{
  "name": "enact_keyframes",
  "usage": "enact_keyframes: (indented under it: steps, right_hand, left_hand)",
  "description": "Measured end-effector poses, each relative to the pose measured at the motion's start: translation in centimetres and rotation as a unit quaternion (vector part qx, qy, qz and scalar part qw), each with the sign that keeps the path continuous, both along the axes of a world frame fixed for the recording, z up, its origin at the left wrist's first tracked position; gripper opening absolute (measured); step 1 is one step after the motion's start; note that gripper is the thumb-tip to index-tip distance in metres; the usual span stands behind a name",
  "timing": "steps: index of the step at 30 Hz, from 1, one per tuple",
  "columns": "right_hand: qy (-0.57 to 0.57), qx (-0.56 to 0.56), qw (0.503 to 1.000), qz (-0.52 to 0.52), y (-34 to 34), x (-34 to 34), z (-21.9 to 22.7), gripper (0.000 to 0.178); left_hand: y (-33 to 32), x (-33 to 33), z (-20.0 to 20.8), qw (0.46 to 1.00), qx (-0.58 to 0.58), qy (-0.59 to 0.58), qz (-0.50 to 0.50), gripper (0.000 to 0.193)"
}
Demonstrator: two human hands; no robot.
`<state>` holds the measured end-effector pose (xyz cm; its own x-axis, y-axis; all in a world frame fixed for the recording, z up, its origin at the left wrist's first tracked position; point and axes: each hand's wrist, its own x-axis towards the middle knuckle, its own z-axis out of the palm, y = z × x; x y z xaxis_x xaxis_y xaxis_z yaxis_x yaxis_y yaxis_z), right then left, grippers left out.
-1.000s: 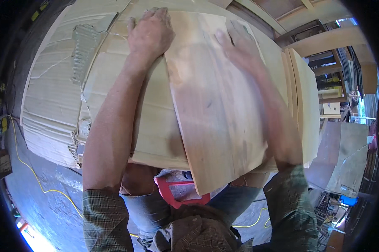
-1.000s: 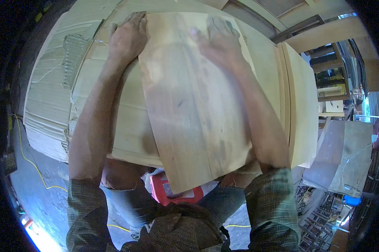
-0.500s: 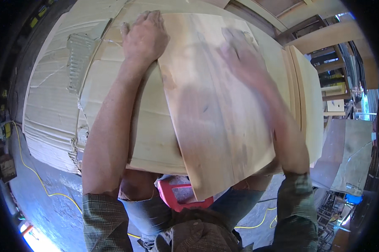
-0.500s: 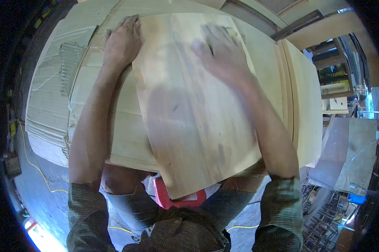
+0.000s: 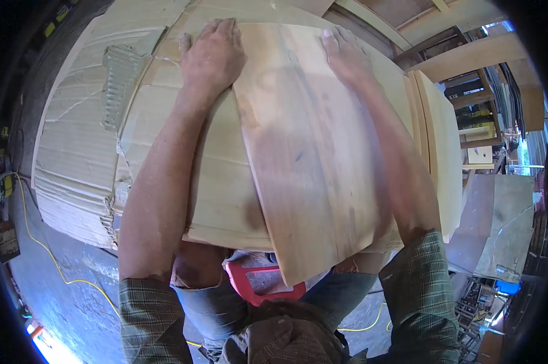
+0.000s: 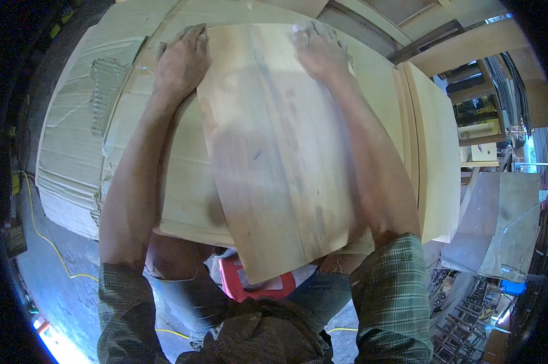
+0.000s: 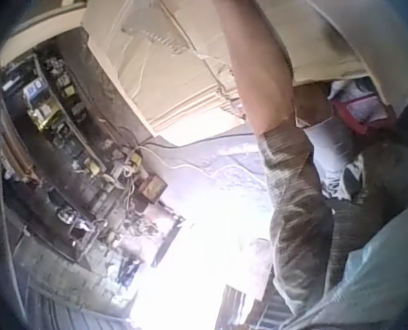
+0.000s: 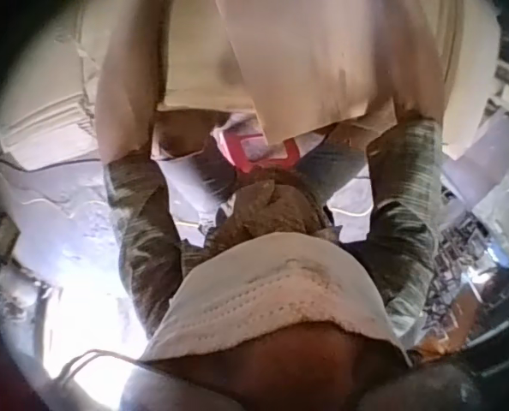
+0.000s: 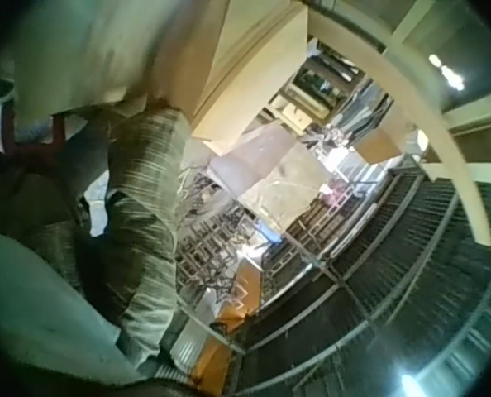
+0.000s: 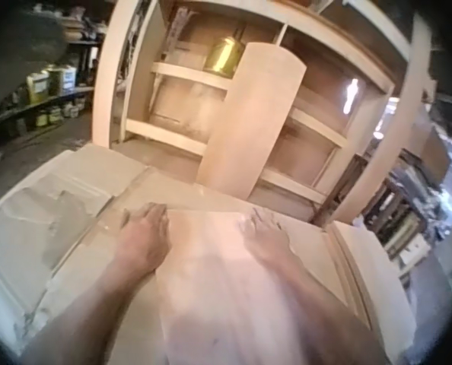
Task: The person sits on a small red stool and sands a light-colored wooden board resting on their lap using a sanding block. They repeatedly rub the surface and edges of the board, occasionally flipping it to work on different sides.
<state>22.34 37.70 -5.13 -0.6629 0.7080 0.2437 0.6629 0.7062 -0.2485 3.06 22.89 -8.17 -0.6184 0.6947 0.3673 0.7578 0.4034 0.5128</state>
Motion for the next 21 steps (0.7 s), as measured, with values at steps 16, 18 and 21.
enact_keyframes:
  steps: [16, 18, 21]
  right_hand:
    - [-0.041, 0.053, 0.996, 0.062, 0.5, 0.6, -0.9, 0.072]
    - [0.009, 0.032, 0.998, 0.060, 1.4, 0.5, -1.2, 0.069]
    - [0.011, 0.053, 0.997, 0.064, 1.3, 1.3, -1.5, 0.065]
  left_hand:
    - [0.3, 0.3, 0.2, 0.997, -0.066, 0.029, 0.016, 0.042]
    - [0.2, 0.3, 0.1, 0.999, -0.033, 0.016, 0.001, 0.040]
    - [0.2, 0.2, 0.0, 1.000, -0.022, -0.001, 0.000, 0.041]
